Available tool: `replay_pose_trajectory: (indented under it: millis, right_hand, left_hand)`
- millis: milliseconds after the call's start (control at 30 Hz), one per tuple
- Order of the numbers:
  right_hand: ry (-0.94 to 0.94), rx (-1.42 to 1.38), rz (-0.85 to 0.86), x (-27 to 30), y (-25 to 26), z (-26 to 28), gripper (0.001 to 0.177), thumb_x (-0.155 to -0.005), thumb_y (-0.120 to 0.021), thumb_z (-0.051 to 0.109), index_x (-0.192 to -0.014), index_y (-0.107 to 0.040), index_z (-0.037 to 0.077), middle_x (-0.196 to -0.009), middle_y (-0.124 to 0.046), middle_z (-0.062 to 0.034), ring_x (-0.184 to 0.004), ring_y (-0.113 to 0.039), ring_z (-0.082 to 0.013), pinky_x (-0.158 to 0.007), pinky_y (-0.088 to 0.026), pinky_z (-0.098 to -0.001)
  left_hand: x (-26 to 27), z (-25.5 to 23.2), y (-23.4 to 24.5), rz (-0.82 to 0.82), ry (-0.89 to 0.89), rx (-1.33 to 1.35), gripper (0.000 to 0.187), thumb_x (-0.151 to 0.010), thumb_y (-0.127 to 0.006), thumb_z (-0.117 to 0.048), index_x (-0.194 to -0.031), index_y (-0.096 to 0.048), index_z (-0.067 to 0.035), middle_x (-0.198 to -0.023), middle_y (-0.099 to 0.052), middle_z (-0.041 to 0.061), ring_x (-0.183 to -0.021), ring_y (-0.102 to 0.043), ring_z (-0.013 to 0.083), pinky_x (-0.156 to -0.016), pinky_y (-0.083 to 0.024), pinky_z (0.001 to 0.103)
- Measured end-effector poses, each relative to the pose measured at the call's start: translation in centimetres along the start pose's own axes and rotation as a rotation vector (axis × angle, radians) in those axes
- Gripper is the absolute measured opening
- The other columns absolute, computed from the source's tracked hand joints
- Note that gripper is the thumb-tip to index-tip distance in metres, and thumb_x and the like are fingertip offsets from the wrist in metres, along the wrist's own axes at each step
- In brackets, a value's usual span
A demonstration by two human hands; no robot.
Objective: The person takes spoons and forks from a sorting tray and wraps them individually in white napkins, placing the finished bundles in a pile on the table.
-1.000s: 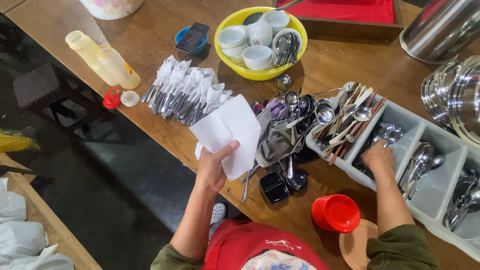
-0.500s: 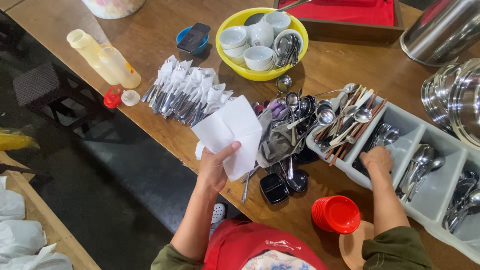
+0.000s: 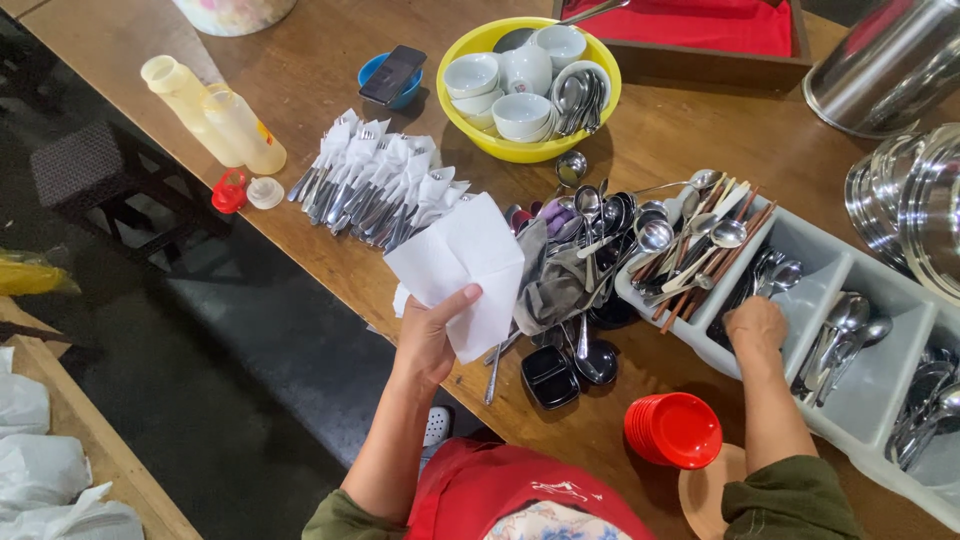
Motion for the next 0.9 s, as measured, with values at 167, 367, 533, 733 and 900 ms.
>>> replay_pose_trajectory:
  millis: [167,367,533,733,900]
  right_hand:
    - [0.010,-0.013,-0.058,0.2,0.4,0.0,0.038,-0.084,-0.078,0.018,-0.109,-0.074,-0.010,-0.116,-0.072,-0.0307,-0.108,-0.070,-0.0439,-0.095,-0.056,-0.0455]
    - [0.013,-0.057,-0.269,0.7,1.9,-0.2,0.055,-0.080,-0.078,0.012,-0.124,-0.059,-0.015,-0.121,-0.066,-0.0334,-0.106,-0.068,-0.0460,-0.091,-0.055,-0.0475]
    - [-0.107,-0.236,-0.220,0.3,1.7,-1.7,0.042,-0.091,-0.069,0.010,-0.123,-0.058,-0.013,-0.115,-0.068,-0.0357,-0.106,-0.067,-0.0496,-0.096,-0.053,-0.0507]
    - [-0.047,-0.300,-0.319,0.1,2.0,-2.1,0.040,-0.092,-0.064,0.004,-0.126,-0.049,-0.011,-0.110,-0.072,-0.0303,-0.105,-0.066,-0.0512,-0.095,-0.051,-0.0547]
    - [-0.042,-0.329,-0.338,-0.5,2.6,-2.4,0.044,-0.089,-0.069,0.007,-0.122,-0.048,-0.013,-0.105,-0.067,-0.0380,-0.100,-0.067,-0.0523,-0.090,-0.053,-0.0515]
  left_hand:
    - [0.2,-0.1,-0.1,0.007,-0.005,0.002,0.054,-0.078,-0.080,-0.002,-0.128,-0.060,0.002,-0.115,-0.070,0.014,-0.101,-0.070,0.0261,-0.085,-0.060,0.042]
    - [0.3,-0.2,-0.4,0.020,-0.009,-0.004,0.053,-0.079,-0.079,-0.002,-0.128,-0.060,0.002,-0.115,-0.070,0.014,-0.101,-0.071,0.0258,-0.085,-0.061,0.041]
    - [0.4,0.0,-1.1,0.047,-0.012,-0.022,0.053,-0.079,-0.079,-0.001,-0.128,-0.060,0.002,-0.116,-0.070,0.014,-0.102,-0.071,0.0256,-0.085,-0.060,0.040]
    - [0.6,0.2,-1.5,0.056,0.006,-0.041,0.051,-0.080,-0.078,-0.002,-0.128,-0.060,0.002,-0.115,-0.070,0.014,-0.101,-0.071,0.0256,-0.085,-0.060,0.040]
    - [0.9,-0.4,-1.5,0.037,-0.015,-0.054,0.052,-0.080,-0.078,-0.001,-0.128,-0.062,0.002,-0.116,-0.070,0.013,-0.102,-0.070,0.0242,-0.087,-0.059,0.039]
Point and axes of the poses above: each hand's wrist, its own x-axis away from the middle knuckle, its own y-axis out of the back of the hand, z = x × y, the point moved 7 cm from there along -x, towards the middle knuckle
